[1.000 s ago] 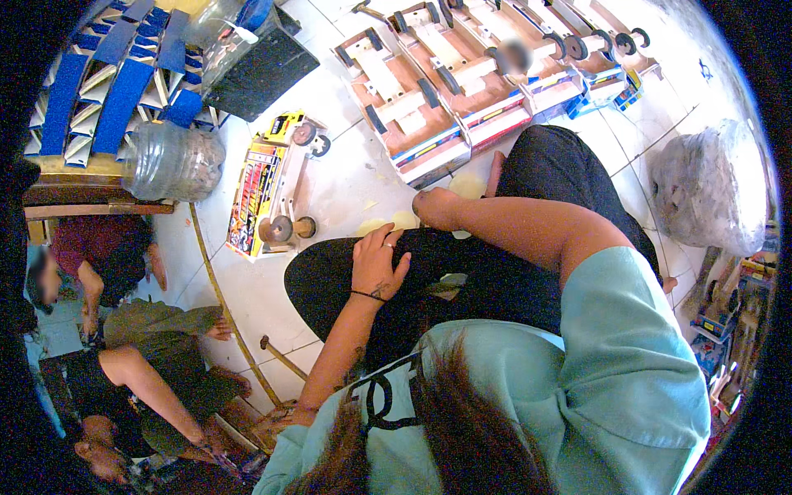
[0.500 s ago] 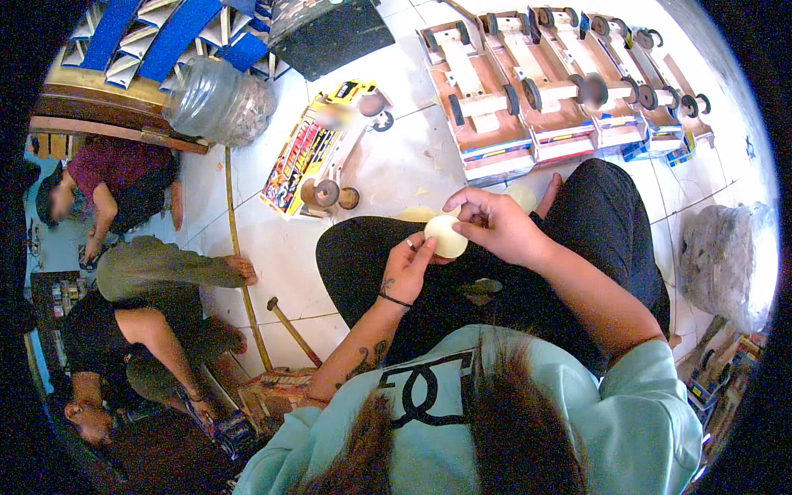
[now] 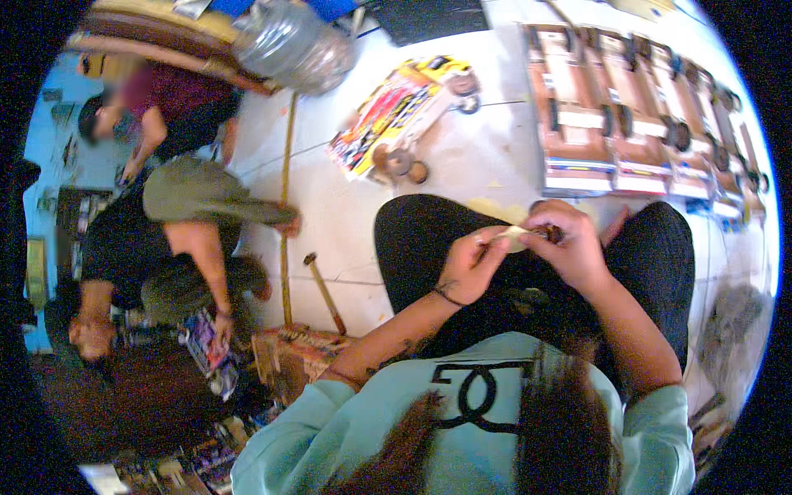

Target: The person sits on the floor and assembles toy trucks by attaching wheels to the wooden chassis. They handle multiple toy trucks and wheels, placing the wheels onto the axles and then setting the assembled trucks into their packaging boxes.

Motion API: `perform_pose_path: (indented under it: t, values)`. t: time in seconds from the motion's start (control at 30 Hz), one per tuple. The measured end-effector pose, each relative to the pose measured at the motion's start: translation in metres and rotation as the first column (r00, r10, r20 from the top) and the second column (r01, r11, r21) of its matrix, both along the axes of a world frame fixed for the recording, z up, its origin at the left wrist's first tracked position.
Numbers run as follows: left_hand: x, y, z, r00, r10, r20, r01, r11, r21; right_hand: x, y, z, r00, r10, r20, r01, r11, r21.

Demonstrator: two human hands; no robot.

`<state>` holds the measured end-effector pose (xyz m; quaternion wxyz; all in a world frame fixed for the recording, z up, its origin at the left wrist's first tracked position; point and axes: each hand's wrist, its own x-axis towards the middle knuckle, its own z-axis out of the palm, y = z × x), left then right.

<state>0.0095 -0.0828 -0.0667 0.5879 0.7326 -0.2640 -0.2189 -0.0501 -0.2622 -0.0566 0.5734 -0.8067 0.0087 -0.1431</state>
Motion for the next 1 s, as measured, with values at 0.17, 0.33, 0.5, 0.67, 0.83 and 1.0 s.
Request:
perform_pose_path:
  t: [0.17,0.33,0.5,0.67,0.83,1.0]
  values:
    - [0.004,-0.002,0.002,0.940,-0.005,0.342,-0.002,1.000,0.019,0.000,-0.004,0.003,0.999,0.044,-0.027,-0.047,0.992,-0.115]
    - [0.006,-0.003,0.003,0.905,-0.004,0.425,-0.008,1.000,0.025,-0.004,0.000,0.001,0.990,-0.022,-0.138,0.017,0.999,-0.037]
    - [0.008,0.002,0.004,0.878,-0.079,0.472,0.045,0.996,0.083,-0.001,-0.006,0.000,0.978,0.135,-0.161,-0.125,0.990,0.071]
    - [0.010,0.006,0.005,0.865,-0.135,0.484,0.112,0.991,0.077,-0.002,-0.010,0.005,0.930,0.259,-0.262,-0.244,0.966,0.089]
    - [0.015,0.007,0.007,0.803,-0.301,0.514,0.262,0.953,0.149,-0.006,-0.013,0.008,0.880,0.370,-0.299,-0.389,0.921,-0.006]
    - [0.014,0.004,0.009,0.731,-0.354,0.583,0.282,0.935,0.214,-0.011,-0.015,0.006,0.865,0.412,-0.287,-0.445,0.894,-0.057]
